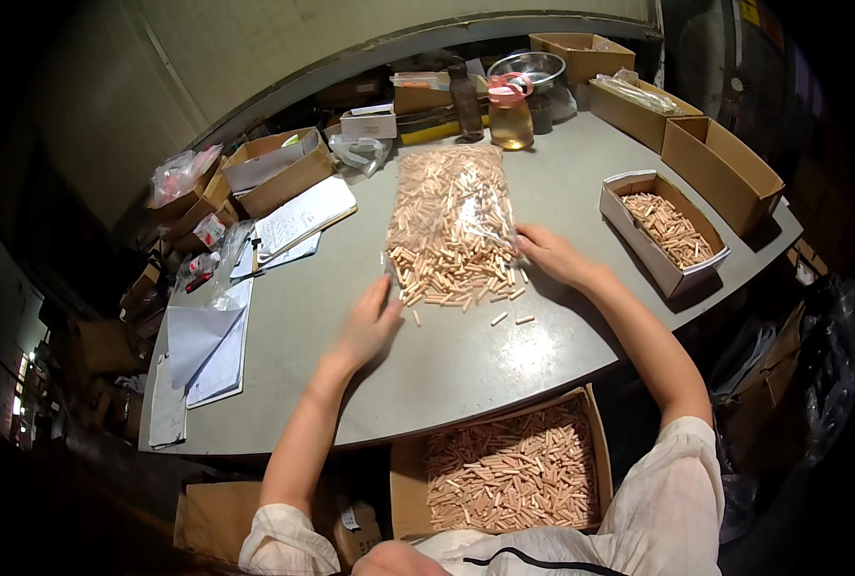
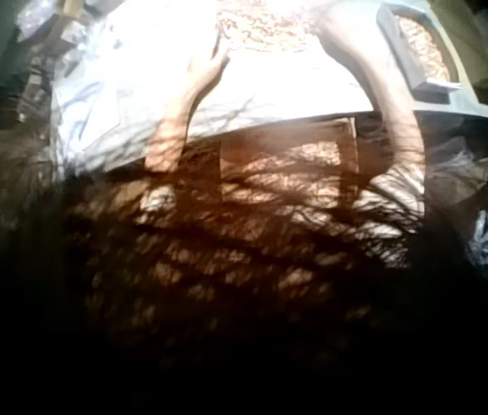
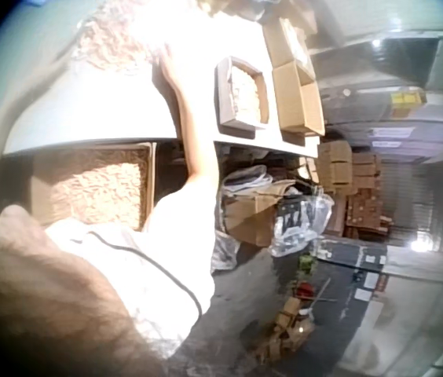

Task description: The person sorts small, light-colored cylindrical objects from a plastic bag onto a table and into a cardboard box. They use both hands to pick up the cylinders, separate them, and place them into the box, occasionally spreading them out on the table surface.

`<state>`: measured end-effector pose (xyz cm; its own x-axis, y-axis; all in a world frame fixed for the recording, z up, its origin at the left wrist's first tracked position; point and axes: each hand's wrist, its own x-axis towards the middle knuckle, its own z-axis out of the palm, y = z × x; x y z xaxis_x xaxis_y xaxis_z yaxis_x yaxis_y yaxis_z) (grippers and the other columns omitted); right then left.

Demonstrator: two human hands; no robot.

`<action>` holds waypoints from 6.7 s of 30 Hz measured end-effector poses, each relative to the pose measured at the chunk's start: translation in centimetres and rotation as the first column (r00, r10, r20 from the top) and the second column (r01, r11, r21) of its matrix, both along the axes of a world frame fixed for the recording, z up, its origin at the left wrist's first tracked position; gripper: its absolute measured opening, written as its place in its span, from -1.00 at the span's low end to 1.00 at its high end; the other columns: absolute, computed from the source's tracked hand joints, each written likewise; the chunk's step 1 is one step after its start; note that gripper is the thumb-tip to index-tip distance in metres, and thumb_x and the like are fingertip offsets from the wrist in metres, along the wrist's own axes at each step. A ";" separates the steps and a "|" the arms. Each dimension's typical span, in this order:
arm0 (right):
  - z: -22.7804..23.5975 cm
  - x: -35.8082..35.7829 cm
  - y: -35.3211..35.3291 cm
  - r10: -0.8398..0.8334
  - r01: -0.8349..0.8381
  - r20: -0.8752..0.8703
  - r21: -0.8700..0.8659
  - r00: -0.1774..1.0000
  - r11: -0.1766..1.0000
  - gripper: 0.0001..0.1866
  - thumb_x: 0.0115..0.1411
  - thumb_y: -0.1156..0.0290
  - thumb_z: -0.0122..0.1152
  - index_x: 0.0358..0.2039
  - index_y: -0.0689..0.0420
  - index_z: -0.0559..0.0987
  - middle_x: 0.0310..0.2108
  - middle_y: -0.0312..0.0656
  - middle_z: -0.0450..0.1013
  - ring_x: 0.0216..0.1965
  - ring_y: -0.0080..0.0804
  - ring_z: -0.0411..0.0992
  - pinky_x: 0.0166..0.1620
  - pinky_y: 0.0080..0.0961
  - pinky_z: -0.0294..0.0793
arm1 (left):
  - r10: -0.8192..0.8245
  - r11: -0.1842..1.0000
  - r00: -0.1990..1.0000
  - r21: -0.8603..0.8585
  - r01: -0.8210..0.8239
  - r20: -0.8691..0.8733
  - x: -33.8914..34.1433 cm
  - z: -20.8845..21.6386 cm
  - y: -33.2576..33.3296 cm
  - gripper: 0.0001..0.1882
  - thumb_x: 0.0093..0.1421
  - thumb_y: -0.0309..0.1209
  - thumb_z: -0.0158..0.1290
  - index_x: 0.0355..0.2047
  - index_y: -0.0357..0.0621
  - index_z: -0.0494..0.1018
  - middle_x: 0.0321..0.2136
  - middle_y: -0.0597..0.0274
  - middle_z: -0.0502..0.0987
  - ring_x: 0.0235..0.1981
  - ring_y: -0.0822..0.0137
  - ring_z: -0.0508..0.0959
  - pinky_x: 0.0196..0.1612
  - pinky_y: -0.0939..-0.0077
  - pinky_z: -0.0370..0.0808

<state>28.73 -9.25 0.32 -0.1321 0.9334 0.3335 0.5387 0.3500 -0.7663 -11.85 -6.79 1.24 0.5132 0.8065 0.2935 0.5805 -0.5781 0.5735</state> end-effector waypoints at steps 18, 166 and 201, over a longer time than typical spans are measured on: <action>0.4 -9.8 -8.9 -0.126 0.010 0.623 0.185 0.772 0.983 0.00 0.45 -0.31 -0.08 0.53 0.31 0.08 0.55 0.31 -0.03 0.58 0.27 -0.08 0.56 0.14 -0.17 | -0.095 0.946 0.940 0.263 0.187 -0.327 6.1 0.7 -3.3 0.27 0.23 0.45 0.08 0.54 -0.37 -0.05 0.52 -0.45 -0.05 0.56 -0.38 -0.11 0.50 -0.38 -0.17; 1.5 -10.4 -15.6 -0.167 0.166 0.041 0.039 0.985 0.985 -0.88 0.35 0.43 0.24 -0.14 0.14 0.55 -0.16 -0.16 0.48 0.00 -0.13 0.36 0.18 -0.24 0.30 | -0.288 0.955 0.939 0.122 0.269 0.186 0.6 2.1 -6.6 -0.74 0.26 -0.57 0.16 -0.04 -0.20 0.65 0.04 0.05 0.64 0.20 -0.04 0.53 0.29 0.14 0.44; 0.4 -9.6 -15.9 -0.301 0.326 -0.424 -0.014 0.854 0.945 -0.85 0.45 0.44 0.16 -0.05 0.21 0.53 -0.26 -0.25 0.52 -0.29 -0.59 0.49 -0.21 -0.55 0.49 | -0.269 0.962 0.945 0.100 0.254 0.187 0.5 2.0 -6.6 -0.53 0.26 -0.57 0.13 0.20 -0.31 0.45 0.17 -0.12 0.50 0.23 -0.07 0.49 0.31 0.17 0.40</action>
